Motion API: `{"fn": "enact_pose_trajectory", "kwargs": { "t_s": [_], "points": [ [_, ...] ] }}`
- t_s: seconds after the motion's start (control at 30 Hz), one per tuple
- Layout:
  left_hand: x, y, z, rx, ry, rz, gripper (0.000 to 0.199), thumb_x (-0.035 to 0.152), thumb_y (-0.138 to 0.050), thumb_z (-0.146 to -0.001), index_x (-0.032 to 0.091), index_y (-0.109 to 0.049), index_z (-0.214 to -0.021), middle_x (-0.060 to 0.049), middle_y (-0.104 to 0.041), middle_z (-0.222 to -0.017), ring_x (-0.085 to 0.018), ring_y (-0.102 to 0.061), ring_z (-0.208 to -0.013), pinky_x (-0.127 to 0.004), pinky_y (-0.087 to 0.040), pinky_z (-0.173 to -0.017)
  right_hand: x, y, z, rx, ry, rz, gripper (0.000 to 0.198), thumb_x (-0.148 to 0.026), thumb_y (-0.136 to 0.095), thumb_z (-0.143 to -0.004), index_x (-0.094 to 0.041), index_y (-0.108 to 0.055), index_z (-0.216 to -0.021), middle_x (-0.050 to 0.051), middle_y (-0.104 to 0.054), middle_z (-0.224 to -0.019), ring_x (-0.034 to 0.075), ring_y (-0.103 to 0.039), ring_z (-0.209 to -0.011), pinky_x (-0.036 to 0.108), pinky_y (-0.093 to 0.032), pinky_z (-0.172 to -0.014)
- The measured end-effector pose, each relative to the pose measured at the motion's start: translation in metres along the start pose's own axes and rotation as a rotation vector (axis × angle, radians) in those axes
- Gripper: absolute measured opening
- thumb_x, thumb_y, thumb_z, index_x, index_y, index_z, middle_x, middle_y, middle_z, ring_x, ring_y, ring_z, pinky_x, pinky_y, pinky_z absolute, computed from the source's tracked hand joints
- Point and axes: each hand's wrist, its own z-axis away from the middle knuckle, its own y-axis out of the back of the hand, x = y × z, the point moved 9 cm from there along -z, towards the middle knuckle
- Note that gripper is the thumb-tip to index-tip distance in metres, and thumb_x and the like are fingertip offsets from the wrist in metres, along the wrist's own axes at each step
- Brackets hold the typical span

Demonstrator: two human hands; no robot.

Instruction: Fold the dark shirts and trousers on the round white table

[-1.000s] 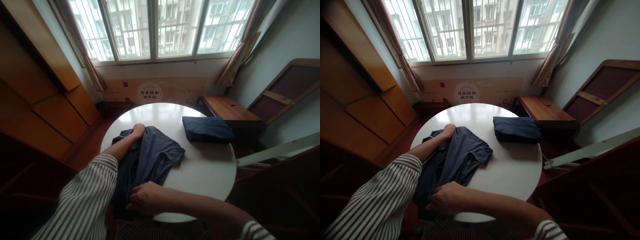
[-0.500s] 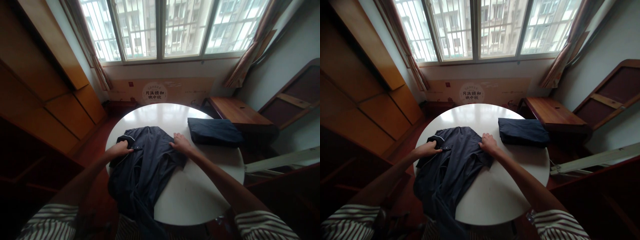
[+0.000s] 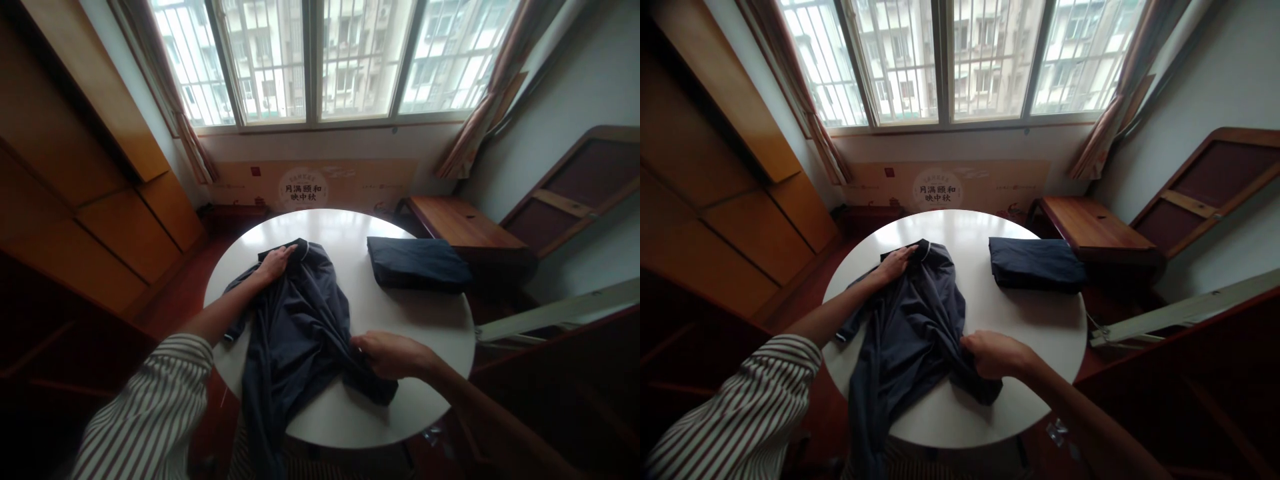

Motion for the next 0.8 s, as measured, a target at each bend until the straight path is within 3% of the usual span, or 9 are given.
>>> {"fn": "enact_pose_trajectory", "kwargs": {
  "t_s": [0.07, 0.13, 0.3, 0.4, 0.47, 0.53, 0.67, 0.73, 0.8],
  "points": [
    [0.023, -0.008, -0.006, -0.024, -0.13, 0.045, 0.054, 0.018, -0.051, -0.092, 0.017, -0.046, -0.145, -0.014, -0.059, -0.127, -0.027, -0.06, -0.115, -0.036, -0.043, -0.103, 0.004, 0.007, 0.001, 0.011, 0.0, -0.043, 0.015, -0.014, -0.066, -0.076, -0.019, -0.07, -0.09, 0.006, -0.073, -0.082, 0.02, -0.067, -0.076, 0.024, -0.04, -0.06],
    [0.025, -0.01, -0.009, -0.018, -0.118, 0.06, 0.056, 0.026, -0.056, -0.091, 0.015, -0.045, -0.144, -0.016, -0.054, -0.136, -0.029, -0.053, -0.125, -0.039, -0.039, -0.108, 0.021, 0.022, -0.003, 0.087, -0.051, -0.084, 0.013, -0.029, -0.069, -0.081, -0.018, -0.071, -0.088, 0.006, -0.073, -0.079, 0.02, -0.067, -0.074, 0.025, -0.042, -0.062],
    [-0.043, -0.009, -0.002, -0.097, 0.467, 0.096, 0.098, 0.053, -0.075, -0.072, 0.0, -0.036, -0.144, -0.032, -0.046, -0.141, -0.043, -0.043, -0.133, -0.046, -0.043, -0.101, 0.069, 0.053, -0.026, 0.347, -0.15, -0.147, 0.028, -0.04, -0.059, -0.091, -0.015, -0.071, -0.088, 0.008, -0.072, -0.075, 0.019, -0.065, -0.067, 0.026, -0.044, -0.061],
    [-0.046, -0.012, -0.003, -0.2, 0.48, 0.241, 0.069, 0.047, -0.076, -0.073, 0.003, -0.059, -0.122, -0.023, -0.064, -0.117, -0.037, -0.061, -0.111, -0.037, -0.051, -0.087, 0.081, 0.06, -0.042, 0.445, -0.133, -0.194, 0.028, -0.037, -0.056, -0.092, -0.014, -0.071, -0.087, 0.008, -0.07, -0.071, 0.019, -0.065, -0.065, 0.027, -0.047, -0.063],
    [-0.026, -0.008, -0.006, -0.204, 0.355, 0.292, 0.039, 0.036, -0.073, -0.078, 0.008, -0.068, -0.104, -0.015, -0.068, -0.102, -0.03, -0.065, -0.098, -0.033, -0.051, -0.083, 0.082, 0.066, -0.052, 0.508, -0.1, -0.201, 0.026, -0.032, -0.055, -0.091, -0.012, -0.071, -0.096, 0.01, -0.071, -0.078, 0.021, -0.067, -0.071, 0.03, -0.051, -0.068],
    [0.008, 0.012, -0.004, -0.07, 0.127, 0.225, 0.024, 0.025, -0.07, -0.079, 0.012, -0.07, -0.099, -0.012, -0.066, -0.102, -0.027, -0.063, -0.099, -0.034, -0.051, -0.087, 0.078, 0.079, -0.056, 0.627, -0.039, -0.156, 0.04, -0.029, -0.062, -0.084, -0.01, -0.064, -0.119, 0.016, -0.07, -0.105, 0.027, -0.068, -0.096, 0.037, -0.053, -0.084],
    [0.109, 0.046, 0.05, 0.171, -0.542, -0.052, 0.024, 0.012, -0.063, -0.083, 0.015, -0.066, -0.106, -0.013, -0.06, -0.119, -0.026, -0.056, -0.108, -0.04, -0.049, -0.095, 0.064, 0.1, -0.054, 0.833, 0.132, -0.016, 0.106, -0.026, -0.079, -0.066, -0.017, -0.024, -0.156, 0.02, -0.028, -0.159, 0.037, -0.023, -0.147, 0.055, -0.029, -0.116],
    [0.142, 0.048, 0.089, 0.182, -0.81, -0.139, 0.025, 0.008, -0.057, -0.088, 0.019, -0.064, -0.11, -0.011, -0.061, -0.122, -0.024, -0.056, -0.109, -0.04, -0.048, -0.097, 0.059, 0.097, -0.058, 0.787, 0.217, 0.0, 0.097, -0.023, -0.077, -0.068, -0.021, -0.032, -0.154, 0.017, -0.033, -0.157, 0.036, -0.022, -0.148, 0.057, -0.024, -0.118],
    [0.152, 0.049, 0.12, 0.184, -0.945, -0.161, 0.027, 0.007, -0.051, -0.092, 0.022, -0.062, -0.112, -0.01, -0.063, -0.119, -0.022, -0.058, -0.108, -0.039, -0.047, -0.097, 0.056, 0.088, -0.062, 0.684, 0.294, -0.025, 0.059, -0.02, -0.07, -0.077, -0.023, -0.058, -0.135, 0.015, -0.058, -0.137, 0.033, -0.044, -0.137, 0.058, -0.029, -0.115]
  ]
}}
